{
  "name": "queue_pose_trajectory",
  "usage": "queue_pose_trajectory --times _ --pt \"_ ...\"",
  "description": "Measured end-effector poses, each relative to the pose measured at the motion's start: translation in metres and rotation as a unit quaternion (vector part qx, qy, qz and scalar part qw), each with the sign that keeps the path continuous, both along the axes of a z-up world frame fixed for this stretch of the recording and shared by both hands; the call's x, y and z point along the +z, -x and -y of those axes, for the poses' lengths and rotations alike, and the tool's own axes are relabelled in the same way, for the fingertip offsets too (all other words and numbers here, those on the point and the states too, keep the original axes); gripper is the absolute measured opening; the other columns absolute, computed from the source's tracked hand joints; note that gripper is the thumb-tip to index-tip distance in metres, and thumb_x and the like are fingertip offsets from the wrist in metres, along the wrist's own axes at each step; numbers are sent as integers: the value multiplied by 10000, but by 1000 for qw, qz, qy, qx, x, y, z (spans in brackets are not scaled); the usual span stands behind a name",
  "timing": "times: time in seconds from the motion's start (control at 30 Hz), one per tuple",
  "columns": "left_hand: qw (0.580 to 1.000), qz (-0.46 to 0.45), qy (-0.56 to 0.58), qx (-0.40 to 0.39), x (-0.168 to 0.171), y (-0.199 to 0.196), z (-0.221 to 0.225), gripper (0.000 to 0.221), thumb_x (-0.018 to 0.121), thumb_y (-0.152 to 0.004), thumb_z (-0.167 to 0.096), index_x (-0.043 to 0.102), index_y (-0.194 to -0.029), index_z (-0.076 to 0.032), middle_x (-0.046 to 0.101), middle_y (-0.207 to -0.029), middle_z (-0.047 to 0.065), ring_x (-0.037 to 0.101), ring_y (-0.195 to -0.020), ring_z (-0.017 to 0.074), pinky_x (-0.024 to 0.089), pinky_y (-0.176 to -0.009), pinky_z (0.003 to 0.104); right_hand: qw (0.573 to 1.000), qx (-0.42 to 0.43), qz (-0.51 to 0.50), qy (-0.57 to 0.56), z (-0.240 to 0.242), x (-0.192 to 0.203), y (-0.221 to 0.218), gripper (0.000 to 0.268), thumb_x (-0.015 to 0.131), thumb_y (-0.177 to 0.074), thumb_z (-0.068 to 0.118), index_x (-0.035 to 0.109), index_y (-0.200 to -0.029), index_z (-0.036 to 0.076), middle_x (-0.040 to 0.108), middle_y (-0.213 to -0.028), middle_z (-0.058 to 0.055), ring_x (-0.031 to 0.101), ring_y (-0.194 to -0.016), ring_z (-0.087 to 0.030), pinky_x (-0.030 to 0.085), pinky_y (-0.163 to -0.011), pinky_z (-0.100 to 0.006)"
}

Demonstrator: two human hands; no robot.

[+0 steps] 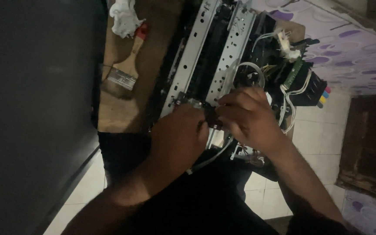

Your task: Connecting ribbon cables and internal electronic components during the final assembly of a printer.

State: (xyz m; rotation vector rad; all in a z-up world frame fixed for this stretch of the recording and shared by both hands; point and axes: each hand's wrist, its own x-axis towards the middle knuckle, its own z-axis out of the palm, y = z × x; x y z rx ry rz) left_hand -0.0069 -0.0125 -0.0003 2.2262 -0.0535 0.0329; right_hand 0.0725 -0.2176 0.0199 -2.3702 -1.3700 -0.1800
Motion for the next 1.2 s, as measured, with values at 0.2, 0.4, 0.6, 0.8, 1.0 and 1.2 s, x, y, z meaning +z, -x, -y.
queue_pose_trajectory --times 0.2,0.4,0.6,0.8,1.0,1.2 --pt "999 19 -29 -29 5 -2 12 60 672 -905 -109 665 -870 -61 597 -776 91 681 -629 271 499 -417 352 1000 -27 -14 -1 1 9 -3 235 622 -1023 269 756 -920 106 716 -1087 -84 663 -929 -332 444 -780 -441" --pt "997 48 -49 -36 4 1 11 112 684 -856 -117 589 -811 -78 529 -761 76 633 -611 271 471 -421 364 995 -98 -36 -6 -6 20 1 100 681 -948 90 755 -1000 48 703 -1031 -139 674 -893 -390 479 -743 -437" --pt "998 -34 -7 -60 17 4 5 201 671 -908 -149 590 -731 -95 536 -674 74 616 -539 242 450 -411 327 989 -109 -48 -85 -6 11 -5 117 650 -963 0 749 -1010 40 703 -908 -134 669 -788 -386 505 -687 -423" --pt "994 -22 -34 -98 8 25 7 176 748 -799 -183 598 -753 -103 577 -832 105 570 -627 330 454 -597 475 959 -234 -127 -99 -5 15 0 86 713 -879 -81 696 -963 -73 667 -842 -132 578 -689 -232 459 -727 -340" --pt "994 25 -11 -108 0 44 4 167 749 -842 -212 644 -852 -84 628 -830 114 594 -673 356 454 -634 499 930 -239 -218 -175 7 4 -24 64 697 -974 -96 680 -1034 -80 630 -832 -74 465 -633 -102 375 -585 -215" --pt "984 -49 -26 -171 11 54 -3 127 719 -873 -197 679 -917 -84 664 -852 118 628 -678 338 476 -623 483 942 -197 -202 -181 2 10 -57 138 708 -1008 -121 623 -942 -36 632 -900 -71 493 -738 -132 428 -739 -253"
